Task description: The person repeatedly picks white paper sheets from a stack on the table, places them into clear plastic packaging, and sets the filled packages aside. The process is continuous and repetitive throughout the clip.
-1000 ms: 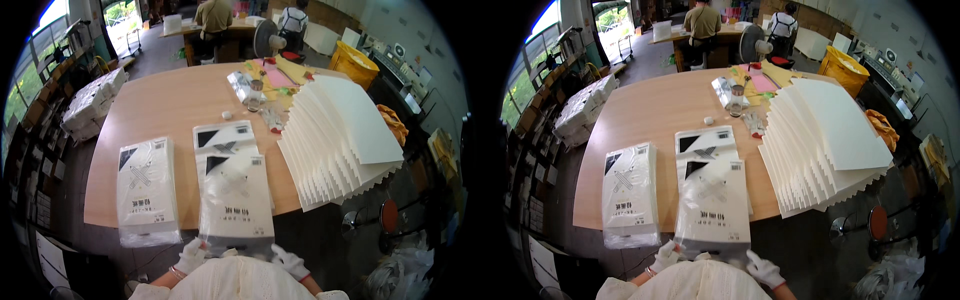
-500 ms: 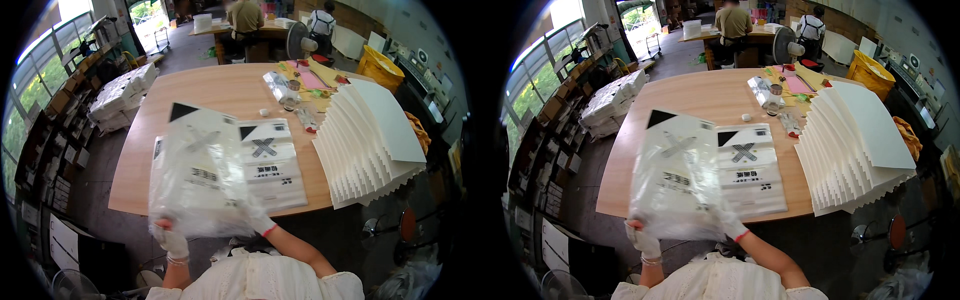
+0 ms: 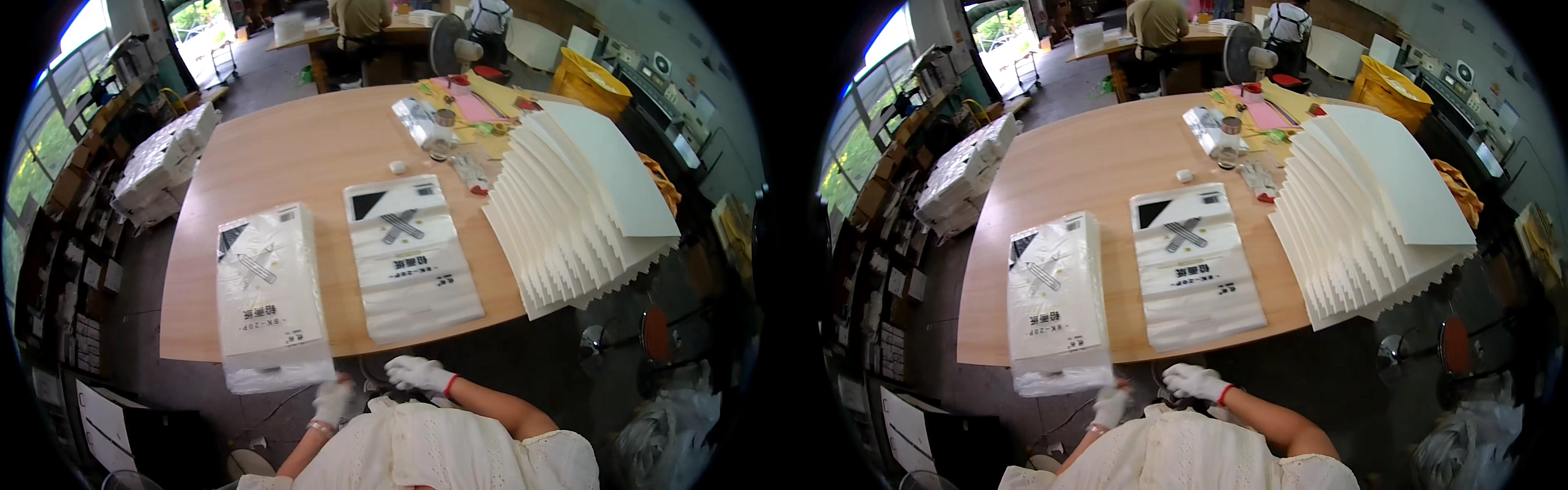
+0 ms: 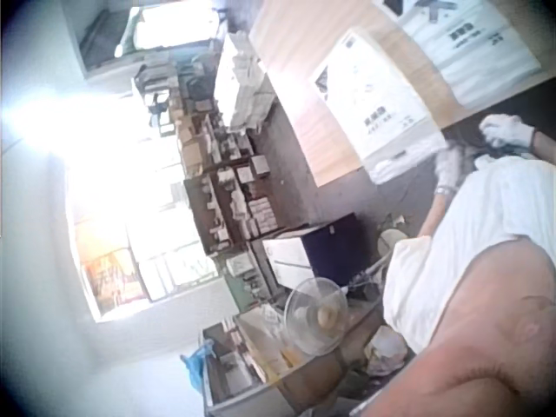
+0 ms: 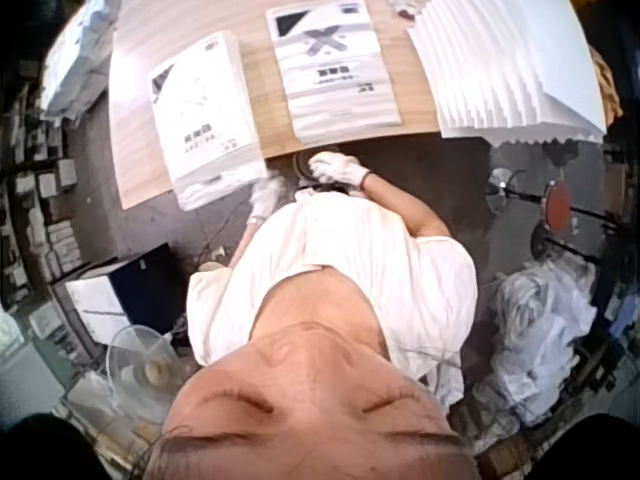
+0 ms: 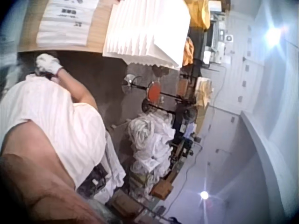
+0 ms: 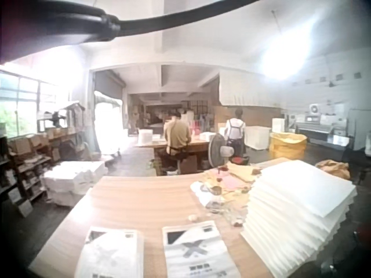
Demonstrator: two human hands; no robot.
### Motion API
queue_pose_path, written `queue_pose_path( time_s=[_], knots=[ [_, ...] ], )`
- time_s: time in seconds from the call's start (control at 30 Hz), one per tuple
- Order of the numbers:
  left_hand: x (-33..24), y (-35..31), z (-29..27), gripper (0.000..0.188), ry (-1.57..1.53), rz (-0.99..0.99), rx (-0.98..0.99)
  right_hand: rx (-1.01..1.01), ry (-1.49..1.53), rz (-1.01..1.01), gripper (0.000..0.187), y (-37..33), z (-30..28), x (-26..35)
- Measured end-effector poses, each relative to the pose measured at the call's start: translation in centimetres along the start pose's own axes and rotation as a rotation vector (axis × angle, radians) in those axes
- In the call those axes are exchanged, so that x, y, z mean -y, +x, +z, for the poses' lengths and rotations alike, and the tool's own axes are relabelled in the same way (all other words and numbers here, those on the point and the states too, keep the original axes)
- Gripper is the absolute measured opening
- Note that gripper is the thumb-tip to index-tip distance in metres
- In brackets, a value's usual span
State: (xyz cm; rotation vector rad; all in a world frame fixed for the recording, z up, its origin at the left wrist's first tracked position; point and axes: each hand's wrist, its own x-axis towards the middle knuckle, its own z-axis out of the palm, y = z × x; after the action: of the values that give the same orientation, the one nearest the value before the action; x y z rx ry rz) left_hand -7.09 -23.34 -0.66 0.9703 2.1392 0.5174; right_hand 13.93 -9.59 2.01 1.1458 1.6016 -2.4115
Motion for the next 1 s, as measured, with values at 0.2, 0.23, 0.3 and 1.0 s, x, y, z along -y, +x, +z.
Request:
queue_pose_path(
  time_s=[0.2,0.23,0.3,1.0],
  knots=[
    [-18.3,7.7,5.0,0.018,0.009,0.766,-0.201,-0.522,0.073,-0.039,0.031,-8.2,-6.7,-3.9],
    [-18.5,10.0,6.5,0.019,0.127,0.768,-0.273,-0.526,0.116,-0.079,0.030,-8.4,-7.0,-4.8],
    [-18.8,11.9,6.7,0.018,0.265,0.787,-0.157,-0.551,0.211,-0.168,0.029,-9.2,-7.8,-5.5],
    [-26.5,17.9,-1.3,0.010,-0.774,0.410,0.247,-0.906,-0.840,-1.290,0.031,2.5,-10.1,10.6]
  ],
)
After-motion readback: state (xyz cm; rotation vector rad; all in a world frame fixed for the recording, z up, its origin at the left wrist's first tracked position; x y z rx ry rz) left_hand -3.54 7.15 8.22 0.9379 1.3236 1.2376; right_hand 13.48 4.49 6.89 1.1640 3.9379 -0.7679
